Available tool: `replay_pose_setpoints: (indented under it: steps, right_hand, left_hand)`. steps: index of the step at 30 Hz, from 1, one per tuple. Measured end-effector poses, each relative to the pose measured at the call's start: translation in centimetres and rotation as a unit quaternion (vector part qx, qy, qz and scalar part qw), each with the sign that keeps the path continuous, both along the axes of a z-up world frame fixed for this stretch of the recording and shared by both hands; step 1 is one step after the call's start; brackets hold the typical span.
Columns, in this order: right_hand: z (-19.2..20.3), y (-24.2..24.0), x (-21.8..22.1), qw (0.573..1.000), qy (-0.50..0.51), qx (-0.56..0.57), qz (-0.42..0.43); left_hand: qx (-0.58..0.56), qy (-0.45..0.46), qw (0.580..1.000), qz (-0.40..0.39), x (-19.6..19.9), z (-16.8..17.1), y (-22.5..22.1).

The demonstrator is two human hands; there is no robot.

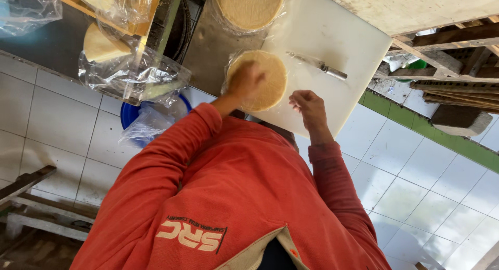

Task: The person separates thin circular dough wrappers from a stack by hand. They peel individual sheets and place them into plastic bags or onto a second stack on a white cutting board.

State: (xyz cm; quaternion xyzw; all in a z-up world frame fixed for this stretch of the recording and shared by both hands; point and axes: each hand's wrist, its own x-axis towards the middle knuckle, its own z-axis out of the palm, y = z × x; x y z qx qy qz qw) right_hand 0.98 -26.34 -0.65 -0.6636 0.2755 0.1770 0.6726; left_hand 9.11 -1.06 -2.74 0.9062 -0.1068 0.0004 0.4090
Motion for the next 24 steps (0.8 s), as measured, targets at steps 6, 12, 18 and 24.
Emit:
replay_pose_setpoints:
  steps: [6, 12, 18, 24]
  right_hand:
    - [1.1, 3.6, 0.3, 0.991, -0.016, -0.088, 0.100]
    - [3.1, 3.2, -0.3, 0.992, 0.061, 0.021, 0.111]
    - [0.6, 2.0, -1.3, 0.993, 0.070, 0.090, -0.007]
    - [-0.8, 0.2, -1.6, 0.973, 0.087, 0.149, -0.156]
  left_hand:
    - [-0.215, 0.434, 0.874, -0.049, -2.4, 1.5, -5.5]
    - [-0.250, 0.490, 0.835, -0.018, -1.9, 0.9, -5.4]
    - [-0.336, 0.506, 0.794, 0.003, -3.3, -0.5, -5.2]
    - [-0.393, 0.454, 0.797, 0.061, -3.8, -2.4, -5.2]
